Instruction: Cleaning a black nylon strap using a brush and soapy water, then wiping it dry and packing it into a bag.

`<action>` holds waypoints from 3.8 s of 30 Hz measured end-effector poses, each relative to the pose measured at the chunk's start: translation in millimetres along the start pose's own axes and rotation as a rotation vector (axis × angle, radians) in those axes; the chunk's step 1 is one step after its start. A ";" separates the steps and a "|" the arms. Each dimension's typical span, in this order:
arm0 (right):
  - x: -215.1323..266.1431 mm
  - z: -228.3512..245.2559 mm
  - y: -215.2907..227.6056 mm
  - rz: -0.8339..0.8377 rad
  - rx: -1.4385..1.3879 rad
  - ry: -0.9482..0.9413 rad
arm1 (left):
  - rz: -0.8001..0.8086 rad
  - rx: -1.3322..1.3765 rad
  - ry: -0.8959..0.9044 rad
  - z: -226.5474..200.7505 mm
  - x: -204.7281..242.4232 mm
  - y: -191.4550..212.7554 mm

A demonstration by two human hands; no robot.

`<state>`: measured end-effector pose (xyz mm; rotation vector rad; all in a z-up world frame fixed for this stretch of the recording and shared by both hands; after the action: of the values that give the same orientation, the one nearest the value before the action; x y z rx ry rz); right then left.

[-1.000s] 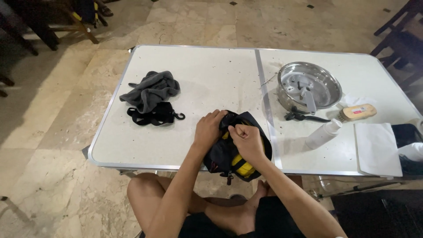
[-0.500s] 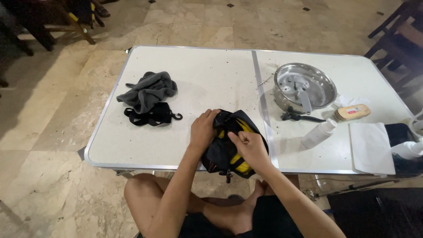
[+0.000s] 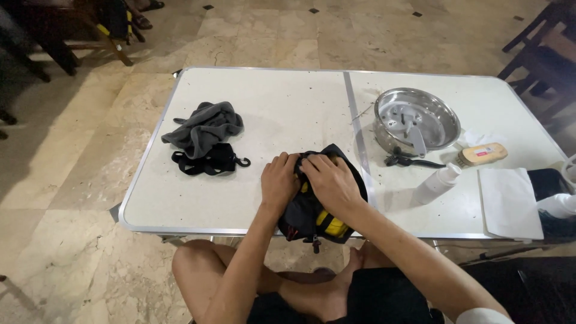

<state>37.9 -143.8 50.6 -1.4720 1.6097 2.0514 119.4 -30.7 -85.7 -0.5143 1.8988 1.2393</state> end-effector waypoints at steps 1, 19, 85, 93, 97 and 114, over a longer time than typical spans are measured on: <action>-3.6 -0.5 1.2 0.003 0.000 0.001 | 0.001 0.001 0.003 0.1 0.8 -3.4; 8.1 -43.9 -53.8 0.355 0.127 -0.078 | 0.029 -0.031 0.002 -4.4 1.6 -3.4; 15.8 -98.5 6.0 -0.205 -0.825 -0.715 | 0.024 0.701 0.526 35.3 -102.0 97.2; 55.8 -101.5 -19.8 -0.419 -0.746 -0.698 | -0.064 0.351 0.449 103.5 -166.8 58.5; 71.7 -106.4 -27.3 -0.454 -0.729 -0.688 | 0.253 0.070 0.286 88.7 -182.4 70.6; 87.2 -108.2 -40.4 -0.320 -0.763 -0.909 | 0.412 0.412 0.175 11.3 -126.2 87.5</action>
<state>82.8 -251.2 -35.4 -0.5992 0.2452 2.6280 139.3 7.2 62.3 -0.0089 2.4147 1.0260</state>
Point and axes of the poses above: each hand's wrist, its own x-axis away from the middle knuckle, its own y-axis out of the back of the hand, z = x × y, the point moved 5 cm from there along -x, towards the middle knuckle, and after that the axes turned 11 degrees about -z, right-handed, at the moved point
